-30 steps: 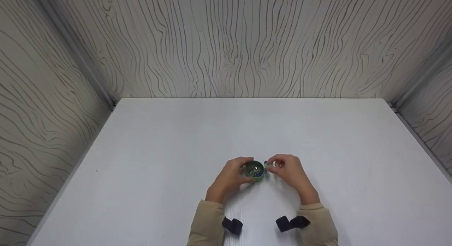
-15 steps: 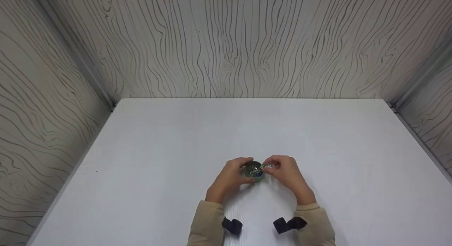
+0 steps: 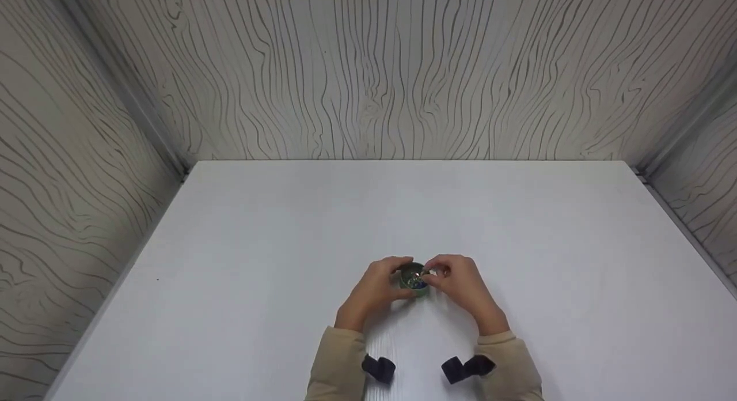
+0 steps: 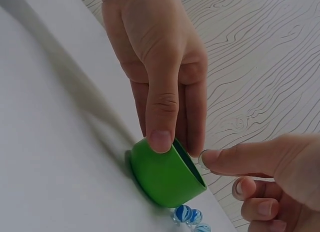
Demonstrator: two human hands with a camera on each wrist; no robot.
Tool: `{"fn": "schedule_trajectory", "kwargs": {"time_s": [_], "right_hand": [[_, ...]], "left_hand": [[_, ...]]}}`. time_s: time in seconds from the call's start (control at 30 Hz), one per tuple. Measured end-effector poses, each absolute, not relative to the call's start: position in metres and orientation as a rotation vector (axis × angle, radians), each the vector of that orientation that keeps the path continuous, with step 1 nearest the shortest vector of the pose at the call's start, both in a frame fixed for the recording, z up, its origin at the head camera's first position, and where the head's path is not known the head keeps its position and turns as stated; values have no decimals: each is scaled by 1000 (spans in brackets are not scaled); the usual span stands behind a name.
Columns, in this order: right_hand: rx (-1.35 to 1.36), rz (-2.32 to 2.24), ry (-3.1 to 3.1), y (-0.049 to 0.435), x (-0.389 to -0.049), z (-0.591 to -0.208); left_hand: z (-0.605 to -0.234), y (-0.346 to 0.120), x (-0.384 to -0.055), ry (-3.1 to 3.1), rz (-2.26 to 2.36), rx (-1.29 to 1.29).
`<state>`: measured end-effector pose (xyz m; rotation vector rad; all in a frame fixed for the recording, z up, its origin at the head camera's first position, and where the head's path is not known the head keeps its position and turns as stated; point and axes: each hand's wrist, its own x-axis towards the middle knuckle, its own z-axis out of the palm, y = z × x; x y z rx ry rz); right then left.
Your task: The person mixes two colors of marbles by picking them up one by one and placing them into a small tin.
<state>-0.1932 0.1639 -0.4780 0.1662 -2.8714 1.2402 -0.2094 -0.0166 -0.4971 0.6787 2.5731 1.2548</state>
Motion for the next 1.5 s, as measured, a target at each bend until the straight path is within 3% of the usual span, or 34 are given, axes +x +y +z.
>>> {"fn": "schedule_trajectory", "kwargs": {"time_s": [0.83,1.5], "right_hand": [[276,1231,-2835,161,-196,-489],[190,1285,-2798,171,-196,-481]], "left_hand": [[-497,-17,-208,2541,1295,651],[-496,-17,-207,2548,1284,595]]}}
